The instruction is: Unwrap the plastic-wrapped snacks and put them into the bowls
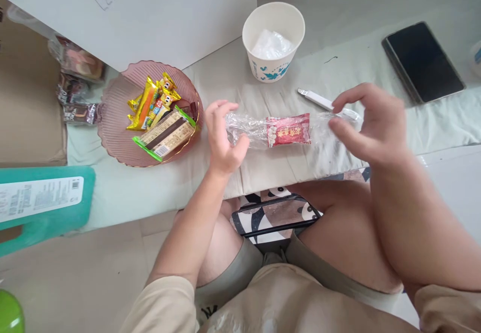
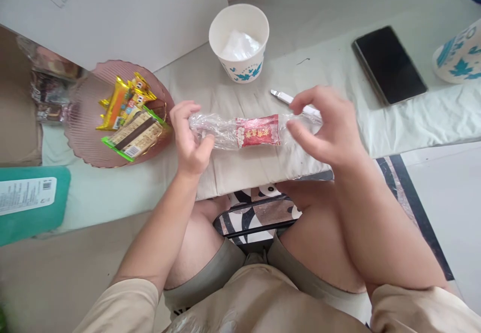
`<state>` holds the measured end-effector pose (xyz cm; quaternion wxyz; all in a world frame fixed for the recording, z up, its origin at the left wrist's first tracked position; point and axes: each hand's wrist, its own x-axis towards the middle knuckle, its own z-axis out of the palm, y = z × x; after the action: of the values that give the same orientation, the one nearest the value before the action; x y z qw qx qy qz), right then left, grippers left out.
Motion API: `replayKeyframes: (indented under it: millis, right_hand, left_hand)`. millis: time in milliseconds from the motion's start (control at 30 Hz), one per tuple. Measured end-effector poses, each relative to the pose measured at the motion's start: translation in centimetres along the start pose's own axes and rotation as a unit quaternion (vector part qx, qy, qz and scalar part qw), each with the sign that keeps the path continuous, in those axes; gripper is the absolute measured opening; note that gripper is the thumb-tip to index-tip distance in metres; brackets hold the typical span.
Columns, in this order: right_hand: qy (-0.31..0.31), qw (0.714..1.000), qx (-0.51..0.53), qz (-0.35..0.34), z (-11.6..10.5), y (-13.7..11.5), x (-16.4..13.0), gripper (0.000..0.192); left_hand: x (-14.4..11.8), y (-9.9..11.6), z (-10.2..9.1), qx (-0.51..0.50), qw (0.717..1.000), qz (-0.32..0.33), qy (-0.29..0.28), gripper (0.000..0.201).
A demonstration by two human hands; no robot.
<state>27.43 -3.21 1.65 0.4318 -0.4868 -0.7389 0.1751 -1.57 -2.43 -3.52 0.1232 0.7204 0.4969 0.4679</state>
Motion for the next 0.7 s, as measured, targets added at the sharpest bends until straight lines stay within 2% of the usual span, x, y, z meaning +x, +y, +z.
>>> replayKeyframes:
  millis: [100, 200, 300, 400, 600, 667, 700]
  right_hand:
    - [-0.141, 0.988, -0.038, -0.040, -0.3, -0.3, -0.3, 0.030]
    - [-0.202, 0.976, -0.080, -0.020, -0.4, 0.1, -0.5, 0.036]
    - [-0.200, 0.975, -0.094, 0.006, -0.3, 0.6, -0.6, 0.023]
    - [-0.171, 0.981, -0.090, 0.016, -0.3, 0.6, -0.3, 0.007]
    - [-0.084, 0.994, -0.051, 0.044, -0.2, 0.0, 0.0, 0.009]
    - [-0.075, 0.996, -0.035, 0.038, -0.1, 0.1, -0.1, 0.006]
    - [-0.083, 0.996, -0.032, 0.030, -0.1, 0.3, -0.2, 0.012]
  left_hand:
    - [0.1, 0.4, -0.4, 0.043, 0.993, 0.091, -0.062, 0.048]
    - [0.1, 0.3, -0.3, 0.059, 0.991, 0.079, -0.088, 0.037]
    - [0.3, -0.1, -0.1, 0.072, 0.995, 0.017, -0.073, 0.023]
    - [0.6, -0.3, -0.1, 0.061, 0.997, -0.008, -0.042, 0.009]
    - [1.3, 0.4, -0.5, -0.028, 0.999, -0.045, 0.011, 0.013]
    - [1.6, 0.7, -0.5, -0.073, 0.994, -0.075, 0.039, 0.015]
    - [1.7, 0.8, -0.5, -0.090, 0.990, -0.094, 0.049, 0.015]
